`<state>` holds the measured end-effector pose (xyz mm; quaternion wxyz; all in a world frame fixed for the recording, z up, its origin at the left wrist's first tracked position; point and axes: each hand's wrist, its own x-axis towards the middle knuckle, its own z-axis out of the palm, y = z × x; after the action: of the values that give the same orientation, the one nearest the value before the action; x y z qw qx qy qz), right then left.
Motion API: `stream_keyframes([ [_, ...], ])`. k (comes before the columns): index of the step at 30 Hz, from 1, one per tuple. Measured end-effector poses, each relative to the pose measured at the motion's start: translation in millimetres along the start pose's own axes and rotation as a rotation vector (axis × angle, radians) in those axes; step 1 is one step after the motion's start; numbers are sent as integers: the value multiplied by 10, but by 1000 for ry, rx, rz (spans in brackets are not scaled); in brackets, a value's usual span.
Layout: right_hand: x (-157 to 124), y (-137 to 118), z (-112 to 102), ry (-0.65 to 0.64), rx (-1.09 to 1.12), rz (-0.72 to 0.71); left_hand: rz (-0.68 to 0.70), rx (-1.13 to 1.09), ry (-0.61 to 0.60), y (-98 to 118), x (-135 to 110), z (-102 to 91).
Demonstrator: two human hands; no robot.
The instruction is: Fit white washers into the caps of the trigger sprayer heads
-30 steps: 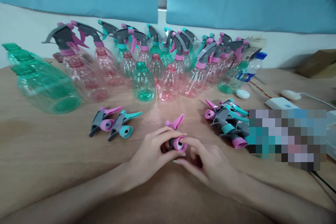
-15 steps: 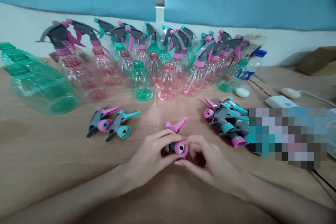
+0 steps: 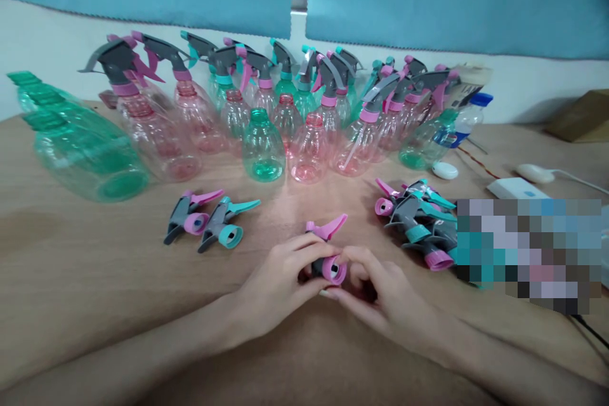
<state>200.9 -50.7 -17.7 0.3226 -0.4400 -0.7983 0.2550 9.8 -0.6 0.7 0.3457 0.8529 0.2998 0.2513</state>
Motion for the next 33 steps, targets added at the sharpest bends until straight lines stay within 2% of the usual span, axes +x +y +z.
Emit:
stream_keyframes([
  [5, 17, -15, 1, 0, -10, -15, 9, 8, -39, -18, -8, 3],
  [12, 37, -57, -23, 40, -139, -158, -9, 23, -45, -7, -10, 0],
  [19, 87, -49, -77, -18, -175, -131, -17, 41, -63, -25, 2, 4],
  [22, 100, -26, -80, -44, -210, -160, -5, 54, -71, -34, -2, 8],
  [29, 121, 96, -104, 19, -329, -273, 8, 49, -58, -29, 16, -16],
  [33, 141, 104, -112, 1, -359, -292, 15, 53, -65, -38, 25, -17],
])
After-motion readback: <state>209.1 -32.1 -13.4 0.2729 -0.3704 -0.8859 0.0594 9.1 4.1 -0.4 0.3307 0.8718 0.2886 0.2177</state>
